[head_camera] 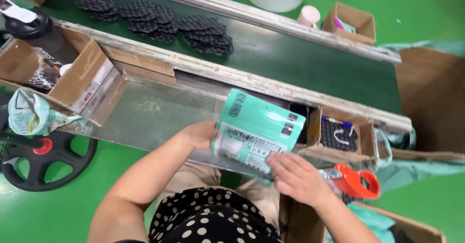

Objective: The person picks up black fabric items from a conveyor belt and places them into green plastic envelopes.

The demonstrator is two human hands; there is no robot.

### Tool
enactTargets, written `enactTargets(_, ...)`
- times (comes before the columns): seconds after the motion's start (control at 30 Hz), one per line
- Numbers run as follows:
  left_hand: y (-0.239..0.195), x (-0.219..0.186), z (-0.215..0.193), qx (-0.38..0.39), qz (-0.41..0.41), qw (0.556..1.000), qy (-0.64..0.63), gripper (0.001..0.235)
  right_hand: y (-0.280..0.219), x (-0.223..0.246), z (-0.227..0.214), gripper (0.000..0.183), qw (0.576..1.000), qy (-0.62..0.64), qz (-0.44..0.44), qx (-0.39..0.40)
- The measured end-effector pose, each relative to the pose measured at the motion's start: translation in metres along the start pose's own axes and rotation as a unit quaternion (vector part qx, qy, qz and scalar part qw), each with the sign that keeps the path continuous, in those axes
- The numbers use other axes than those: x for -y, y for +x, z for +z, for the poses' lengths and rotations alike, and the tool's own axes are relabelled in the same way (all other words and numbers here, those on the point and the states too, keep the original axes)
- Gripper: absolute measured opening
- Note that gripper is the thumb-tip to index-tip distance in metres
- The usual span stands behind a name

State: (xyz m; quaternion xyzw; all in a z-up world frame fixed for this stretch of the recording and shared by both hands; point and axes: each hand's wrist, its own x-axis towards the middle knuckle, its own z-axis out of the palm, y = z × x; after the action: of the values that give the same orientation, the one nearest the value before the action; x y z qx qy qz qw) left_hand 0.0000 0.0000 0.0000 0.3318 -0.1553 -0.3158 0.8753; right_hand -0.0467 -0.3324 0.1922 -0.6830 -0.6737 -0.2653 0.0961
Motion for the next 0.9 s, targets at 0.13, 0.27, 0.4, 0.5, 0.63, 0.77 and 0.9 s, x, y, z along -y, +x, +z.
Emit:
enactTargets(0.13, -0.009, -0.019, 0.036, 0.043, 0.042, 0.997, 0.045, 0.071, 0.003, -0.03, 0.015, 0.017, 0.996, -0.016, 0.086, -0.029)
enactTargets(0.27, -0.011, -0.009, 0.052, -0.164, 0.059, 0.982, -0.079, 0.051, 0.036, -0.039, 0.019, 0.031, 0.984, -0.03, 0.159, 0.072)
enactTargets(0.4, -0.02, 0.015, 0.045, -0.22, 0.071, 0.964, -0.128, 0.044, 0.044, -0.038, 0.07, 0.038, 0.965, 0.078, 0.249, 0.028)
enactTargets(0.5, -0.023, 0.021, 0.049, -0.235, 0.104, 0.954, -0.154, 0.042, 0.051, -0.032, 0.11, 0.033, 0.976, 0.059, 0.207, 0.015)
enactTargets(0.63, -0.053, 0.016, 0.032, -0.333, 0.107, 0.925, -0.149, 0.042, 0.07, -0.025, 0.14, 0.022, 0.974, 0.093, 0.208, -0.006)
enactTargets(0.77, -0.092, 0.007, -0.006, -0.345, 0.144, 0.884, -0.281, 0.05, 0.072, -0.013, 0.153, 0.01, 0.94, 0.238, 0.231, 0.082)
enactTargets(0.9, -0.126, 0.009, -0.032, -0.362, 0.255, 0.863, -0.243, 0.052, 0.066, 0.0, 0.167, 0.018, 0.954, 0.186, 0.181, 0.152)
